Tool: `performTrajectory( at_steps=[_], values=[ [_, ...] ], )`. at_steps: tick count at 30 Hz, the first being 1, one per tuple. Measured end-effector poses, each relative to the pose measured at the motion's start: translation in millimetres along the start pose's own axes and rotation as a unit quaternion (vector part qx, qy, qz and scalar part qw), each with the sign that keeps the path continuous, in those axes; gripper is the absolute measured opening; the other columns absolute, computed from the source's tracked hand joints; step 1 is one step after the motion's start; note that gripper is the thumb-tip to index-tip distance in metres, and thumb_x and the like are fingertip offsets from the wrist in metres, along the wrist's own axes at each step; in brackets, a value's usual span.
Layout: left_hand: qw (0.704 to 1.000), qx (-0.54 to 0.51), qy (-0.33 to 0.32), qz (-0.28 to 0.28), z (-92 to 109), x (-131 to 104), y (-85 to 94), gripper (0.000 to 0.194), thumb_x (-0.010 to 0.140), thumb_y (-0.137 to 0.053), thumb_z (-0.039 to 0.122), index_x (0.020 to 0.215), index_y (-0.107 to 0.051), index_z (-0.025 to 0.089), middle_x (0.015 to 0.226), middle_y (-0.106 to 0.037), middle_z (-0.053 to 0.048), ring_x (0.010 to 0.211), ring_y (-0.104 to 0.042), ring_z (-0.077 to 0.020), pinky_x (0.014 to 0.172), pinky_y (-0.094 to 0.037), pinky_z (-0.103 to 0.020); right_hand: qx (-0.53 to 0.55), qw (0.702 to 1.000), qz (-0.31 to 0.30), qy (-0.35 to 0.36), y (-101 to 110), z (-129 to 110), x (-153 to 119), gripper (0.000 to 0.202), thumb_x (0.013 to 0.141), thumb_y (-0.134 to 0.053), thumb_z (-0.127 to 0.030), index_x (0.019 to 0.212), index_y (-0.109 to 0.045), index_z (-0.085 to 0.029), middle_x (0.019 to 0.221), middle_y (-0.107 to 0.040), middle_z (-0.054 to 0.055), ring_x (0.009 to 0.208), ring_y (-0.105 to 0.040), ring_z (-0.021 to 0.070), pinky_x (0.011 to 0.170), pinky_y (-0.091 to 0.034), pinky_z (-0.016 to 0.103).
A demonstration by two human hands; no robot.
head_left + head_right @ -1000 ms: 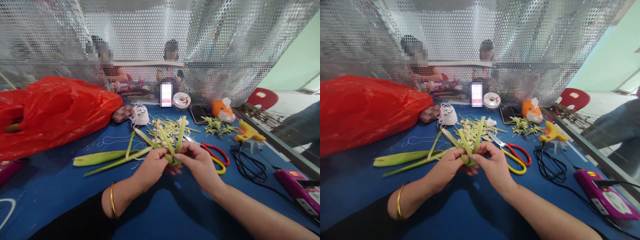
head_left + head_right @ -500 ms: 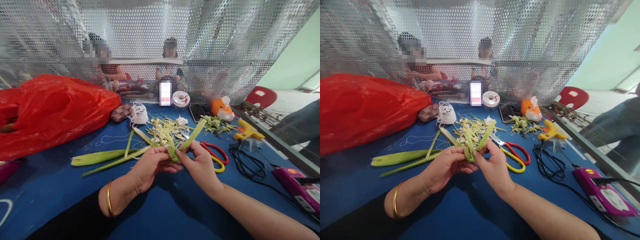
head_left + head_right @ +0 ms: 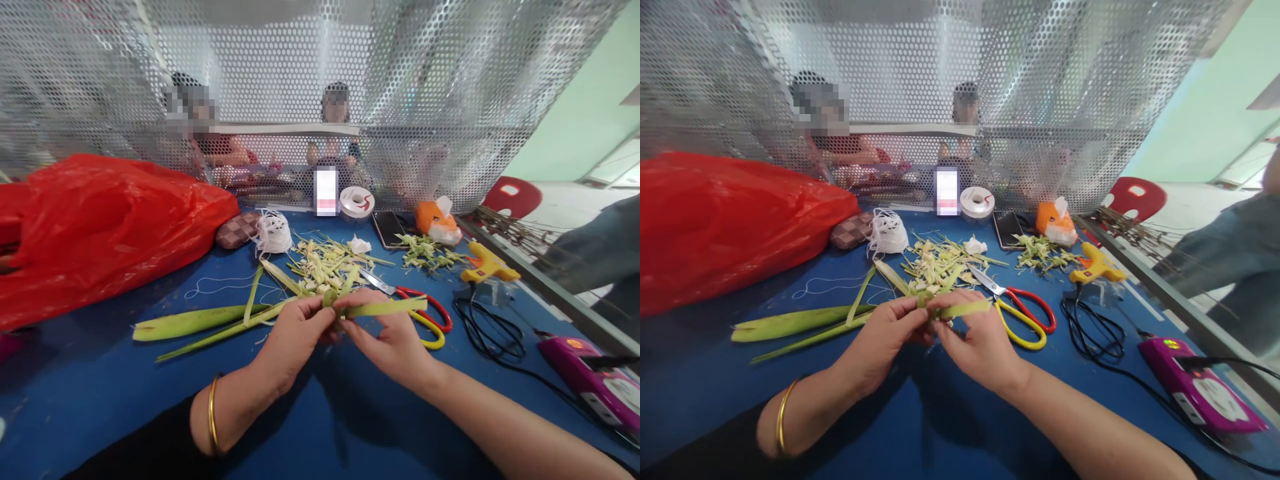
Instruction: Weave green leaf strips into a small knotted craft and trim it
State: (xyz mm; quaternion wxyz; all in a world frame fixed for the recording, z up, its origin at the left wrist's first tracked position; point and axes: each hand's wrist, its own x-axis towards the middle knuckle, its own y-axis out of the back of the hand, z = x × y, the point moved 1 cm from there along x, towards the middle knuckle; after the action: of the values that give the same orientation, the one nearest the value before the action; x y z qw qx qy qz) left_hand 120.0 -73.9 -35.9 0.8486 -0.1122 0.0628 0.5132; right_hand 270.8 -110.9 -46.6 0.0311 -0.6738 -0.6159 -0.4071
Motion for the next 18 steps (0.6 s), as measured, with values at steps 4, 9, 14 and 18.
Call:
performTrajectory(
  at_steps=[4,9,14,18],
  values=[
    [1.000,-0.004,0.003,0.011,1.8,0.7,4.1,0.017,0.077,-0.065,0.029,0.079,-0.071,0.013,0.067,-0.061,0.000,0.055,-0.054,-0.0092,0.059,-0.047,-0.023,0.064,0.997,-0.032,-0.023,12.8,-1.3,6.3,0.015,0.089,-0.059,-0.018,0.097,-0.071,-0.024,0.093,-0.074,0.004,0.088,-0.067,0.0201,0.080,-0.051,0.035],
    [1.000,0.004,0.010,-0.014,0.7,1.6,5.6,0.021,0.077,-0.065,0.034,0.072,-0.066,0.013,0.061,-0.057,0.001,0.054,-0.054,-0.0101,0.059,-0.046,-0.025,0.153,0.985,0.043,-0.073,21.4,-6.8,13.0,0.011,0.085,-0.065,-0.022,0.081,-0.075,-0.024,0.081,-0.071,0.004,0.083,-0.064,0.0198,0.076,-0.051,0.033],
    [0.999,0.031,-0.005,-0.025,3.5,0.4,4.8,0.020,0.076,-0.064,0.032,0.074,-0.069,0.013,0.066,-0.061,-0.001,0.054,-0.055,-0.0100,0.059,-0.046,-0.025,0.257,0.940,0.011,-0.223,16.2,-7.2,13.5,0.015,0.086,-0.063,-0.032,0.076,-0.066,-0.021,0.067,-0.066,0.000,0.067,-0.060,0.0155,0.069,-0.048,0.029],
    [1.000,0.020,0.000,-0.021,3.1,0.6,4.8,0.019,0.075,-0.065,0.032,0.077,-0.071,0.014,0.069,-0.063,-0.003,0.054,-0.054,-0.0096,0.060,-0.046,-0.025,0.198,0.951,-0.037,-0.235,21.2,-8.5,13.7,0.032,0.089,-0.057,-0.038,0.063,-0.062,-0.020,0.069,-0.060,0.001,0.072,-0.055,0.0158,0.072,-0.044,0.029]
  ],
)
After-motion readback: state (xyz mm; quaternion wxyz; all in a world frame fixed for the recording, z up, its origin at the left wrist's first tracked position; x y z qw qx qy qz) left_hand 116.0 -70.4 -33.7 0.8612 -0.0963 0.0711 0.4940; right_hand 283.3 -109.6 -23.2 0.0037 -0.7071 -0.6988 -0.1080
